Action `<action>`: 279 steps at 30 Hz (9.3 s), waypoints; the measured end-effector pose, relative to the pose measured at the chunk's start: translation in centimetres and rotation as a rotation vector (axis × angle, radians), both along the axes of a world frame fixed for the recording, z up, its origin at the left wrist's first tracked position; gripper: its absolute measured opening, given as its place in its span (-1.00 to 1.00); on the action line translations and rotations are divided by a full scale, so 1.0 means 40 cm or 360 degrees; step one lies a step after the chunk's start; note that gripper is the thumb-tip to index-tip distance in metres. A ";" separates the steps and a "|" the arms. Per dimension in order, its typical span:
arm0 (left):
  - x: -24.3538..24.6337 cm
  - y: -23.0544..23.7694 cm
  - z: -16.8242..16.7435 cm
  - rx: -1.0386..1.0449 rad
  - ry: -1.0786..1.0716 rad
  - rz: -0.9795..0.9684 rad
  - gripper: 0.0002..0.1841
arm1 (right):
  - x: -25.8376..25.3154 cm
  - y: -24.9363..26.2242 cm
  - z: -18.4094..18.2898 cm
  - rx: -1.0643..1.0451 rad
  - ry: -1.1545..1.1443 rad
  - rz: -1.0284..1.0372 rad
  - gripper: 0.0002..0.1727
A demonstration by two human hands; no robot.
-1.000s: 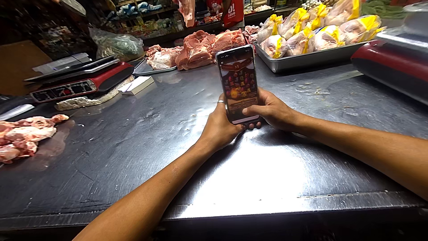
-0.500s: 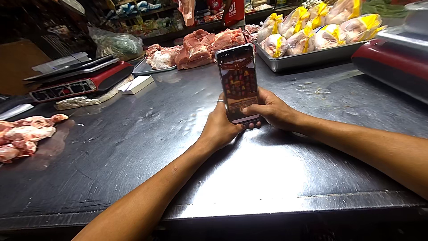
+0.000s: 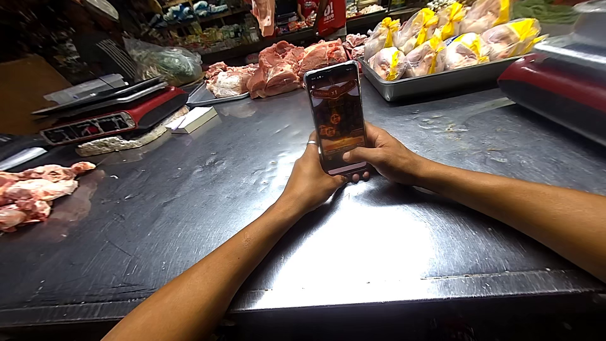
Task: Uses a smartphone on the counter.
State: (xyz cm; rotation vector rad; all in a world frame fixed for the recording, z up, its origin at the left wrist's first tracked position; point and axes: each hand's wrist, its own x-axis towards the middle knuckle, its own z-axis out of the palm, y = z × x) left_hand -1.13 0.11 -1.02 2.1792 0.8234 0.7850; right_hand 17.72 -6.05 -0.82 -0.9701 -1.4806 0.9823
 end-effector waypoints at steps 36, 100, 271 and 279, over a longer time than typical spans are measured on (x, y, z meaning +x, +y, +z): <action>-0.007 -0.005 -0.002 0.0019 0.0016 0.0000 0.09 | -0.001 0.000 0.001 -0.0028 0.0009 -0.0012 -0.57; -0.018 -0.003 -0.008 0.0071 -0.0003 -0.0052 0.06 | -0.001 0.000 -0.001 0.0012 0.0008 -0.0007 -0.57; -0.009 -0.019 0.002 0.0040 -0.0002 -0.0011 0.09 | 0.003 0.006 0.003 -0.0114 0.0130 -0.0109 -0.61; -0.007 -0.022 0.005 0.0049 0.0000 -0.0001 0.07 | 0.000 0.001 0.007 -0.0137 0.0113 -0.0103 -0.58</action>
